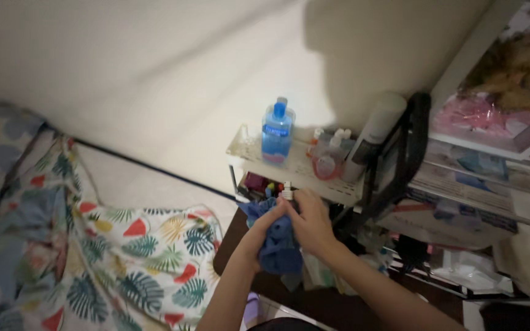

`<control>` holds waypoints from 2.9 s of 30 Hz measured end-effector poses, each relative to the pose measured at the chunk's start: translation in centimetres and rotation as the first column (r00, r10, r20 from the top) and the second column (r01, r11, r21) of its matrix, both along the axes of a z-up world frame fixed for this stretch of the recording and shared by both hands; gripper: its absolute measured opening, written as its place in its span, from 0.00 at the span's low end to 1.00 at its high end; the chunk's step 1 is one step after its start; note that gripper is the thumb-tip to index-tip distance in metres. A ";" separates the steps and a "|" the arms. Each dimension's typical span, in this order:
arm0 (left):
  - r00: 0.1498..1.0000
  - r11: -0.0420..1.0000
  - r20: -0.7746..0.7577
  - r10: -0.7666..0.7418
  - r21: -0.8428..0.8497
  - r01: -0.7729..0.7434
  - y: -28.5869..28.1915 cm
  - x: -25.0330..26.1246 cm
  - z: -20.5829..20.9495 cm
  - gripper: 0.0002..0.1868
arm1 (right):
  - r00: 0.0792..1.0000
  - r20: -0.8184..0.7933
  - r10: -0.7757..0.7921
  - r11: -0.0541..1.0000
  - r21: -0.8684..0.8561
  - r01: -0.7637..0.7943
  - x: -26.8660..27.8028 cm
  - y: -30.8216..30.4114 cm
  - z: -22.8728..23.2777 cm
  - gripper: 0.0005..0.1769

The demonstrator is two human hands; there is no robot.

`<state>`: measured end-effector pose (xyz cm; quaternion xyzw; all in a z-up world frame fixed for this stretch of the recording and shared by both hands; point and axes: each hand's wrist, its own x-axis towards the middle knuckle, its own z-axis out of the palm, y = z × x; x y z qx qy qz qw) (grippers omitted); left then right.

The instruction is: The person organizes various toiletries and personal care items on a small plastic shelf next to a bed. They pick up bottles, tubes, and containers from a cluttered table, wipe them with a blue cloth, and place them on the shelf.

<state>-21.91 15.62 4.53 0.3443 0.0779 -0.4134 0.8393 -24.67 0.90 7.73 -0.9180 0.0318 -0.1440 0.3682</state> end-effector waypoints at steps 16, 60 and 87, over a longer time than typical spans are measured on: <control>0.971 0.941 0.223 -0.085 0.338 0.005 -0.2 11.9 -0.9 0.24 | 0.939 -0.260 -0.228 0.527 0.778 0.343 2.3 -1.6 -4.5 0.20; 0.956 0.716 0.225 0.188 0.635 -0.290 14.7 9.2 -13.1 0.27 | 0.834 -0.549 0.053 0.938 -0.259 -0.230 7.7 2.7 -29.9 0.08; 0.914 0.915 -0.256 -0.314 -0.339 0.220 2.9 7.0 1.1 0.24 | 0.942 0.000 0.336 0.823 0.486 -0.293 6.5 -1.8 3.8 0.18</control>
